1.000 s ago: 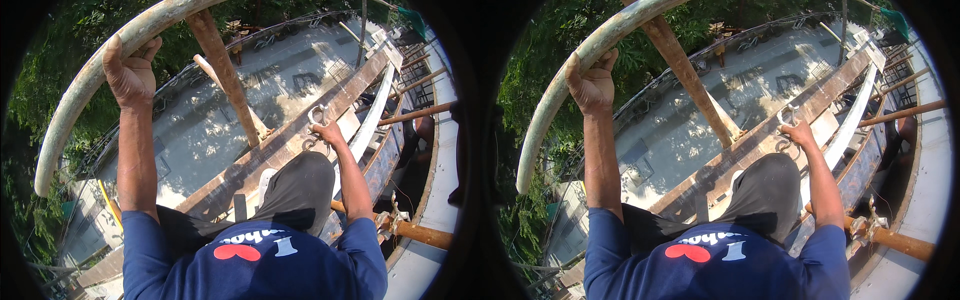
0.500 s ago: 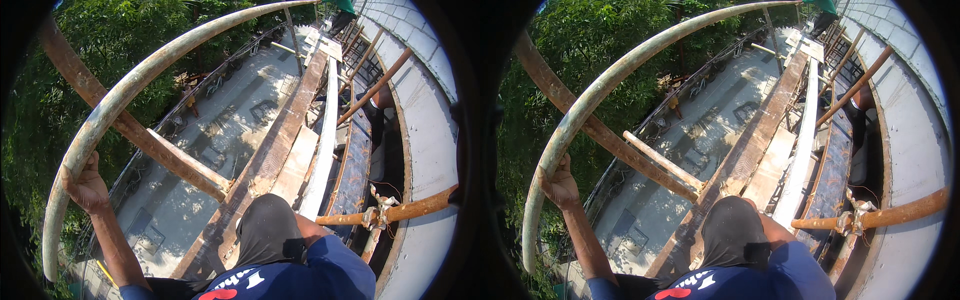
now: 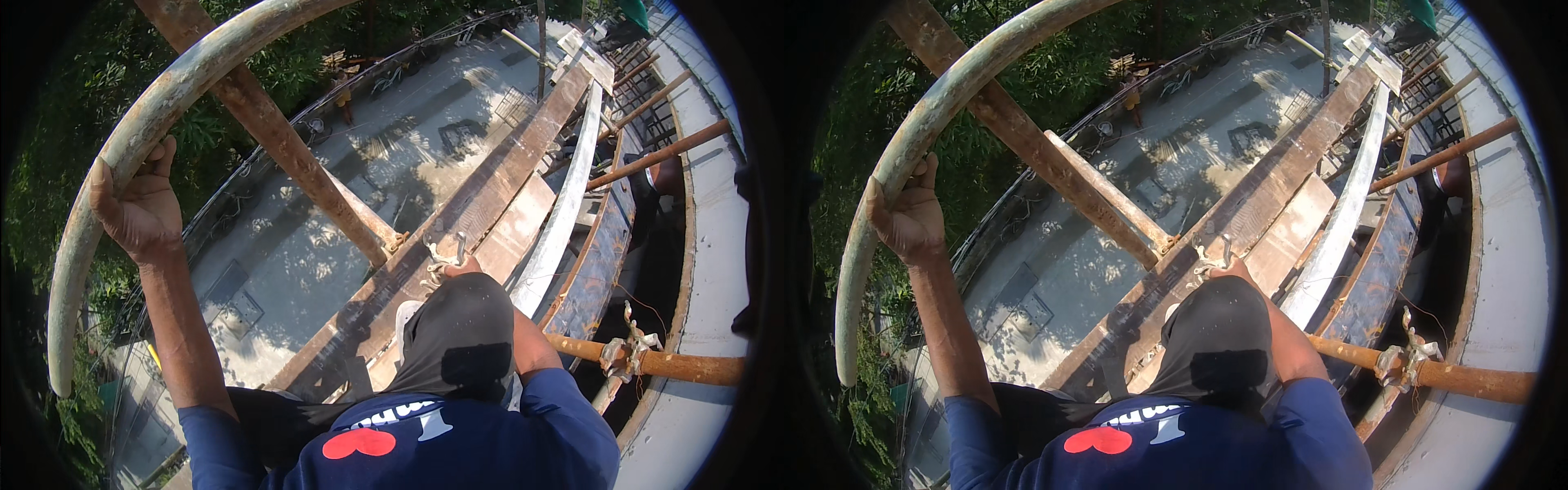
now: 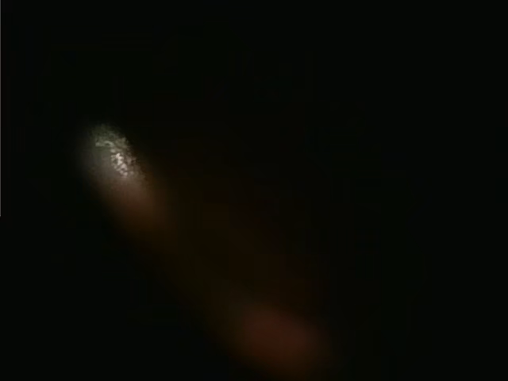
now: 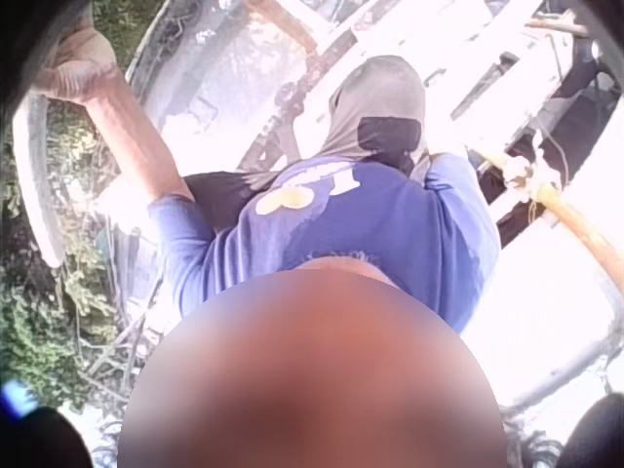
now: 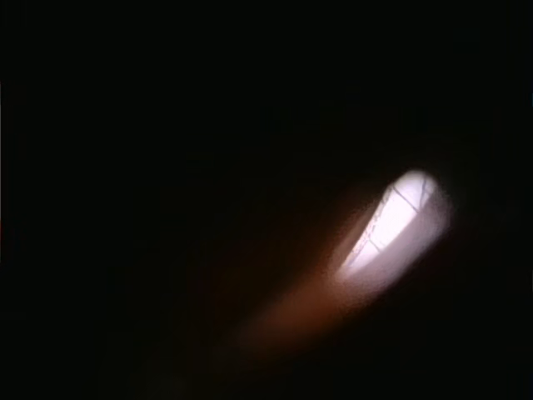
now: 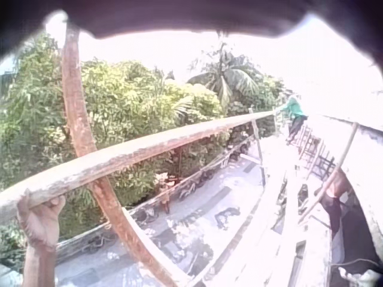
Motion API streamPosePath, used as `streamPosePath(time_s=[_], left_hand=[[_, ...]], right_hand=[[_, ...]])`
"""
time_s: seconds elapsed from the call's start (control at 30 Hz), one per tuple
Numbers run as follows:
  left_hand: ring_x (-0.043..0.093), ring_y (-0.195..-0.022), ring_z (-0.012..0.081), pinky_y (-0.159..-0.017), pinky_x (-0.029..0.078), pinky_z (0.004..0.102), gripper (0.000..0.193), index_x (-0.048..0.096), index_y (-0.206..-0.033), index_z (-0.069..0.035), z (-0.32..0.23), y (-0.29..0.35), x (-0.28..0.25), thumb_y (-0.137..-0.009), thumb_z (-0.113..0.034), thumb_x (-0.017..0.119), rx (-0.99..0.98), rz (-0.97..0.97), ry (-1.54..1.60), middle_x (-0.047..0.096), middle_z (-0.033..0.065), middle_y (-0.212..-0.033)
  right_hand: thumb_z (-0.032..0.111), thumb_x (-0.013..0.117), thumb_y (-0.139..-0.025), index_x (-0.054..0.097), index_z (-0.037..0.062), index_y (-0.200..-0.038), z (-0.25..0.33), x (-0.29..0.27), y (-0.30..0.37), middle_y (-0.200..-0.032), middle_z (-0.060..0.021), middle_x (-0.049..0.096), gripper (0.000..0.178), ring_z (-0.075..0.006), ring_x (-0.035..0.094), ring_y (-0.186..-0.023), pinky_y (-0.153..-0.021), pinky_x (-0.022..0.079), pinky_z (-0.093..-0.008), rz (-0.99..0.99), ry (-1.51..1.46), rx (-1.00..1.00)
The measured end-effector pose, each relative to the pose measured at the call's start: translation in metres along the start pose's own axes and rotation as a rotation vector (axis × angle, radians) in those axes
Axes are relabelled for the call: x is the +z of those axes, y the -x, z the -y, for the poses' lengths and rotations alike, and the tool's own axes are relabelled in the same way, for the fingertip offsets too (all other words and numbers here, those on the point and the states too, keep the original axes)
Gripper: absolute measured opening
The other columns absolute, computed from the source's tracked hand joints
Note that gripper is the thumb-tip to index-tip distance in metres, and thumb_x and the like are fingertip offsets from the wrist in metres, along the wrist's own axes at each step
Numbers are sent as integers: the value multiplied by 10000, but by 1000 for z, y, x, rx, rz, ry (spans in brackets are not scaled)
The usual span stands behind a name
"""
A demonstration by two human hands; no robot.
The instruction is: The person walks along a wooden scaffold and uses a wrench to tighten a metal clamp that secures a horizontal metal pole to a vertical pole. The worker repeatedly adjusts the clamp and tightens the fastener to secure the connection.
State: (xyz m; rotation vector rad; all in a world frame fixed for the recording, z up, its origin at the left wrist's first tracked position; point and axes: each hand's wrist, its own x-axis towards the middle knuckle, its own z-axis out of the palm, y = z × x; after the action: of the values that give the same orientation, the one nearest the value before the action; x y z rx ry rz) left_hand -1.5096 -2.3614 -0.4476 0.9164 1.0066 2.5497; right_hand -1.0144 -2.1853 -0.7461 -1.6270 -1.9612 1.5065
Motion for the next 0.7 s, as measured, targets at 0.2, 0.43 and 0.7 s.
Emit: streamPosePath(time_s=[0.2, 0.43, 0.7], left_hand=[[727, -1008, 326, -1038, 532, 574, 459, 673, -1169, -16, 0, -3, 2, -915, -398, 698, 12, -8, -13, 728, 188, -1151], [718, -1029, 330, -1056, 511, 575, 483, 676, -1183, 0, -1, -7, -2, -914, -401, 680, -25, 8, 12, 728, 200, -1146], [710, -1007, 310, -1064, 498, 573, 534, 670, -1193, 4, -6, -17, -21, -905, -446, 681, -31, 102, -92, 724, 197, -1086]], right_hand=[[3, 581, -798, 626, -73, -1222, 50, -27, -20, -1054, -152, 728, 433, -231, 739, -870, -750, 614, -351, 248, -854, 35], [59, 648, -786, 641, -2, -1213, 29, -24, -46, -1006, -135, 737, 431, -230, 700, -870, -797, 553, -363, 63, 101, -109], [262, 732, -815, 427, -119, -1451, -22, 19, -5, -1265, -336, 630, 802, -412, 638, -1183, -1002, 501, -411, 195, 355, 140]])
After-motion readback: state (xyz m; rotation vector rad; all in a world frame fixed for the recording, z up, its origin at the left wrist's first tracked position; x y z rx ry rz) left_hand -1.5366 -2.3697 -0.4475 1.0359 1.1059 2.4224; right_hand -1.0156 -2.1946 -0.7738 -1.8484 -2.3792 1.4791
